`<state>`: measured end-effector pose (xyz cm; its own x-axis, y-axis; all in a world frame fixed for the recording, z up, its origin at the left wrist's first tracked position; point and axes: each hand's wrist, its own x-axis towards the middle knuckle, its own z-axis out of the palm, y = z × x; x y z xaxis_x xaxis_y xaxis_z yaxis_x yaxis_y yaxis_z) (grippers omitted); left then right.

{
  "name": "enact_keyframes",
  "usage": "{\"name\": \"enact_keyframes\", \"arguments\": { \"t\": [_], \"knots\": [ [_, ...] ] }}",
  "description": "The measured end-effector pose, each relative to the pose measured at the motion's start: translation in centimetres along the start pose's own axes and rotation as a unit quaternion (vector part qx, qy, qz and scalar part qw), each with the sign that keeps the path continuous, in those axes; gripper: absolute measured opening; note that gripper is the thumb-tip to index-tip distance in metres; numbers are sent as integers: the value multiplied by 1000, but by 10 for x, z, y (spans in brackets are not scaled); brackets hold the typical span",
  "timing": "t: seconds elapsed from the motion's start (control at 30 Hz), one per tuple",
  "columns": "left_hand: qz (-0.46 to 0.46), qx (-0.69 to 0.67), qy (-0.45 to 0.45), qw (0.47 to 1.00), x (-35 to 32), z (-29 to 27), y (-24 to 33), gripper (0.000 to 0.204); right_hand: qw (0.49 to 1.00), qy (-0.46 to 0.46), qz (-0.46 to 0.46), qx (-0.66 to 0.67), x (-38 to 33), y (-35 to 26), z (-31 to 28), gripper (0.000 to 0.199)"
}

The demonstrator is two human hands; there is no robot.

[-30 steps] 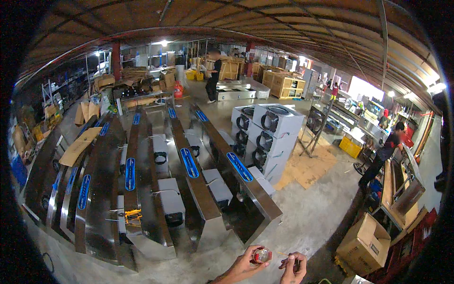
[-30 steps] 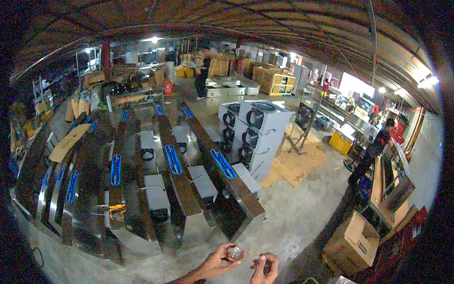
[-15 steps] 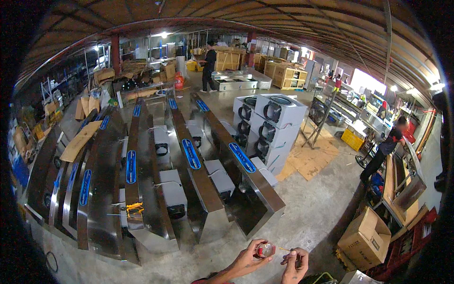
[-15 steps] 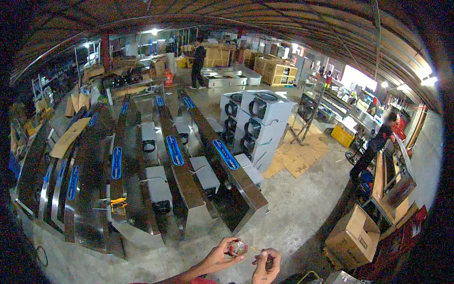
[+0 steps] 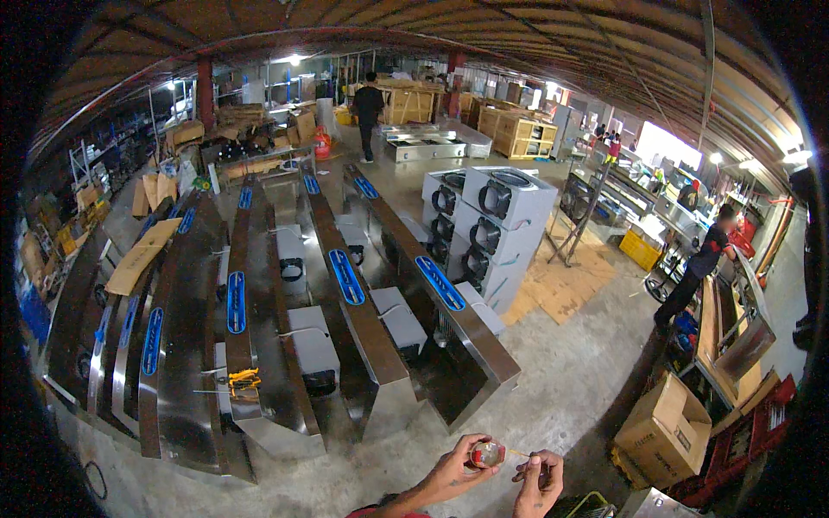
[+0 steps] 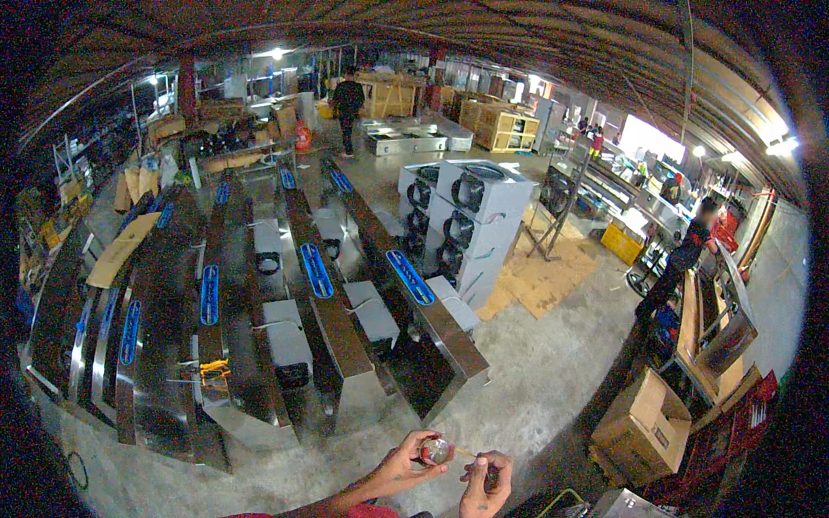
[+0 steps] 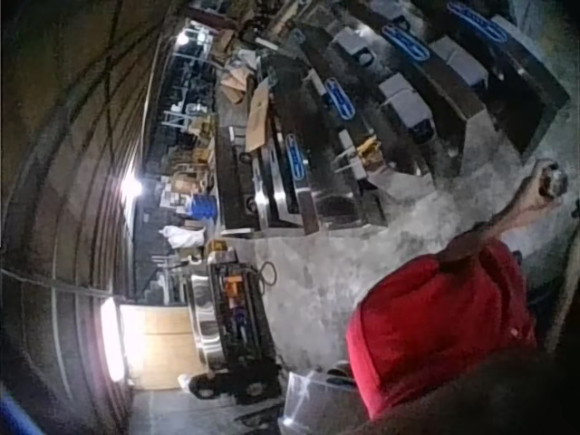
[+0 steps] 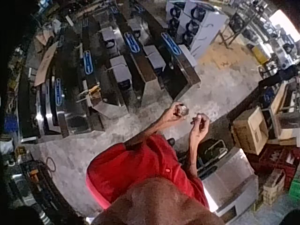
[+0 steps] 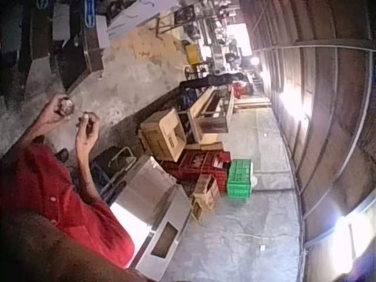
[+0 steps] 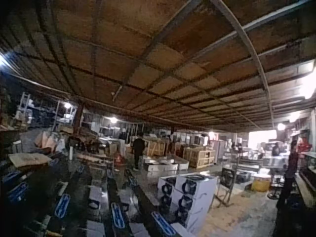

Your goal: The person applies a viscous substance from a small jar onto a stainless steel appliance using a wooden stick. They repeatedly dip the stick into the jar and spread the substance along seams and edges of the metal surface.

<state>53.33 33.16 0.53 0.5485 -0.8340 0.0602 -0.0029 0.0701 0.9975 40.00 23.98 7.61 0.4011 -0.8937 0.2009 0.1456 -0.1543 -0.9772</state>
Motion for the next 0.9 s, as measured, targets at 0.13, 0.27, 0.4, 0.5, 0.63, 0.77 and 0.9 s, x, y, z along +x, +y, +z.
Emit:
{"name": "enact_keyframes", "arguments": {
  "t": [0.13, 0.27, 0.4, 0.5, 0.63, 0.77, 0.9],
  "knots": [
    [11, -19, 7, 1000, -1, 4, -2, 76, 1000, -4, 0, -13, -1, -4, 1, 17],
    [-3, 42, -6, 999, -1, 2, 3, 75, 1000, -2, -11, -9, -3, -1, 1, 18],
    [-6, 25, -11, 1000, -5, 3, 11, 74, 1000, -4, 0, -20, -7, 0, -6, 22],
    [17, 19, -11, 1000, 1, 4, -11, 74, 999, 21, -5, -33, -4, 1, -5, 16],
    [38, -12, -35, 999, 2, 7, -13, 74, 999, 13, 3, -34, -5, -3, -13, 8],
    [28, -28, -66, 997, 6, 30, -7, 74, 992, 57, -57, -98, -13, 11, -37, 12],
    [3, -50, -145, 988, -5, 76, -23, 72, 978, 137, -81, -138, -51, 8, -89, 11]
  ]
}}
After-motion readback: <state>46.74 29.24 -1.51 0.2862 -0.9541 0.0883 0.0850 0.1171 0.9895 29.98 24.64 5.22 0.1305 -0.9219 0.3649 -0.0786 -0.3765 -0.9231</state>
